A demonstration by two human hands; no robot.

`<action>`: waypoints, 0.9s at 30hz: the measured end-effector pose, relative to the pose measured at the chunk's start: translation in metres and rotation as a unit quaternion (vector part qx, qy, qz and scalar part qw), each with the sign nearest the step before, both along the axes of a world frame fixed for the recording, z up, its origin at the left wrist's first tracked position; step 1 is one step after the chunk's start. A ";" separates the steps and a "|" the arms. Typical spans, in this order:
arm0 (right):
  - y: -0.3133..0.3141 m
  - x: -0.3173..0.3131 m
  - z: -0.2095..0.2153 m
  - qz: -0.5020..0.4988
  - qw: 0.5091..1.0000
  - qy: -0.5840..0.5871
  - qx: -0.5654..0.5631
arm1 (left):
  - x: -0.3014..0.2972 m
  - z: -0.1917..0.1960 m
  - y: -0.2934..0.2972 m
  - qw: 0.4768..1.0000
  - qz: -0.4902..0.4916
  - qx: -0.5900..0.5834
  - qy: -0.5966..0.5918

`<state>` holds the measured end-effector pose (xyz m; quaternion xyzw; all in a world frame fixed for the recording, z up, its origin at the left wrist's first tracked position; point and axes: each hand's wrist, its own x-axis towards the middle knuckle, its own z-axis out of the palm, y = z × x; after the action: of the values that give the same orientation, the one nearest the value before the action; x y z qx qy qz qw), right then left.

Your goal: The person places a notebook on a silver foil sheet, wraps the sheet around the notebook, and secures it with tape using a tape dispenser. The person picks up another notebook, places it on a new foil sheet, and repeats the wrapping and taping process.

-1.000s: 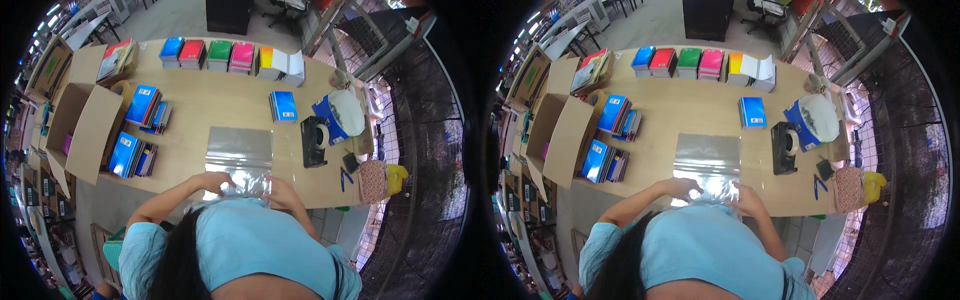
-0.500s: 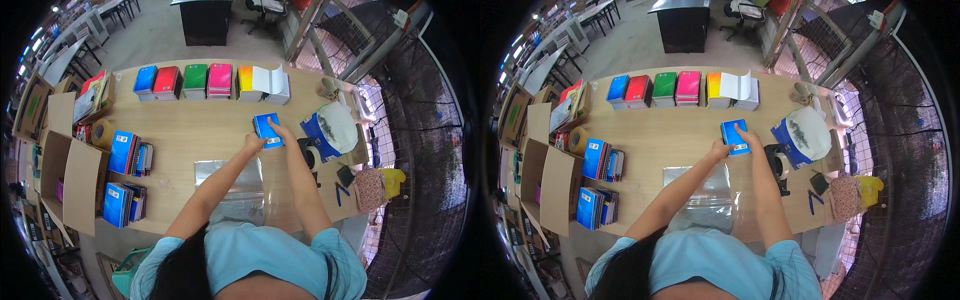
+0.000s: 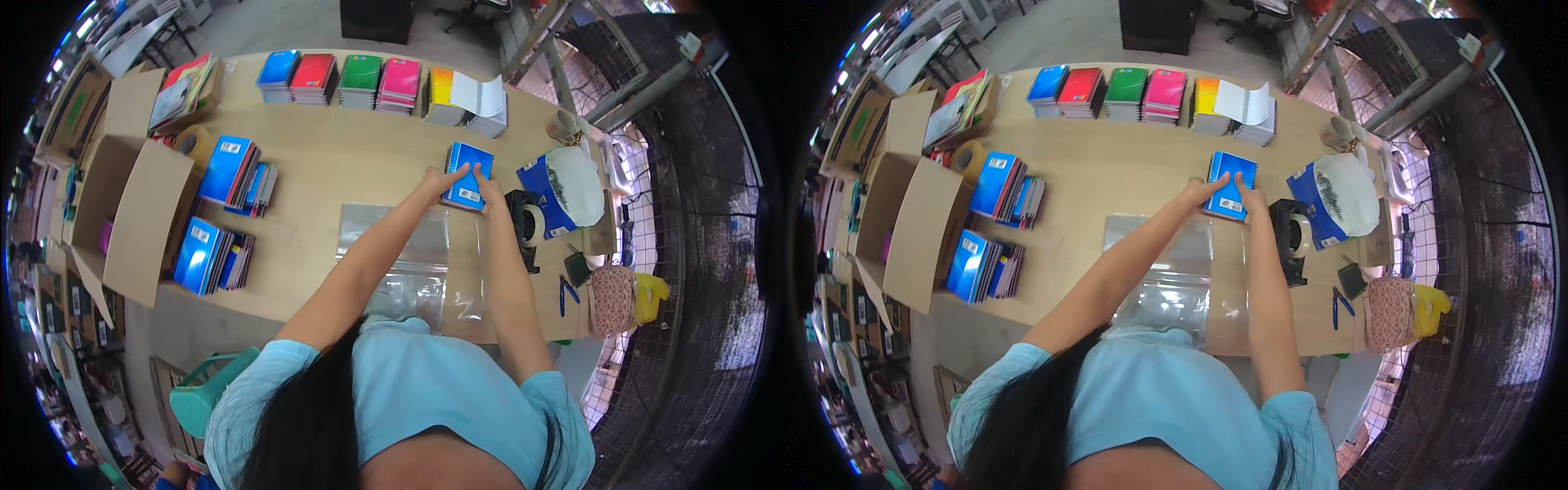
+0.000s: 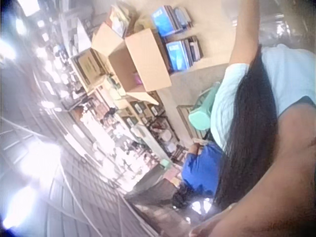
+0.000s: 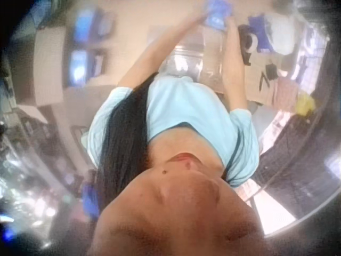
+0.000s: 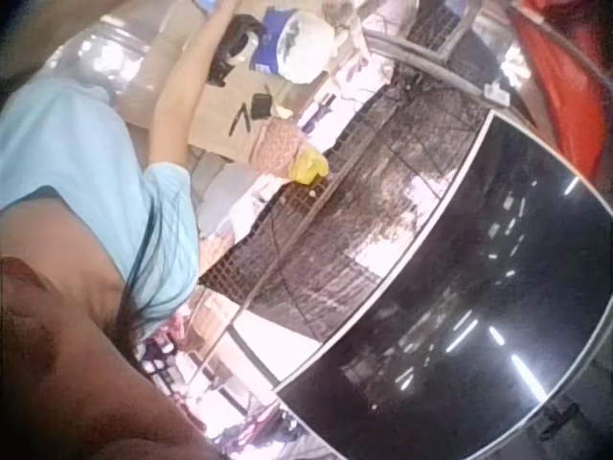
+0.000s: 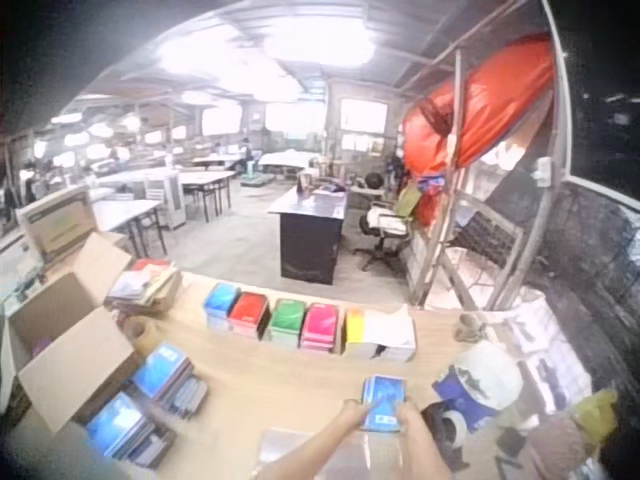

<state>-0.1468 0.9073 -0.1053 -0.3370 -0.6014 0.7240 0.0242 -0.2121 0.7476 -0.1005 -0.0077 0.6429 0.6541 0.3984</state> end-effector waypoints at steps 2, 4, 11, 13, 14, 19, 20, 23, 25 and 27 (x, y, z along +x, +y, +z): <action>-0.004 0.024 0.010 0.008 0.991 0.042 0.129 | 0.017 0.035 -0.010 0.995 -0.063 0.077 0.004; -0.037 0.055 0.037 0.009 0.939 0.204 0.277 | 0.038 0.052 -0.055 0.977 -0.050 0.089 0.185; -0.188 0.169 0.036 0.091 0.942 0.313 0.081 | 0.147 0.021 -0.193 0.890 0.001 0.087 0.448; -0.209 0.178 0.012 0.090 0.937 0.337 0.017 | 0.162 0.004 -0.206 0.878 0.036 0.105 0.465; -0.215 0.177 -0.009 0.085 0.941 0.317 0.080 | 0.167 -0.003 -0.209 0.915 0.026 0.098 0.391; -0.231 0.171 -0.009 0.074 0.941 0.304 0.127 | 0.164 -0.015 -0.214 0.928 0.012 0.085 0.362; -0.230 0.169 -0.011 0.059 0.945 0.303 0.110 | 0.168 -0.012 -0.213 0.935 0.023 0.028 0.352; -0.235 0.172 -0.025 0.013 0.948 0.280 0.151 | 0.174 -0.011 -0.217 0.940 -0.002 0.006 0.340; -0.232 0.172 -0.014 0.036 0.956 0.274 0.101 | 0.167 -0.017 -0.216 0.948 0.030 0.032 0.315; -0.227 0.165 0.014 0.046 0.959 0.274 0.052 | 0.163 0.000 -0.228 0.953 -0.019 -0.022 0.301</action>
<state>0.0186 0.6800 -0.0912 -0.0960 -0.6238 0.7564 0.1719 -0.0494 0.5193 -0.1007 0.1935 0.7475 0.6037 0.1984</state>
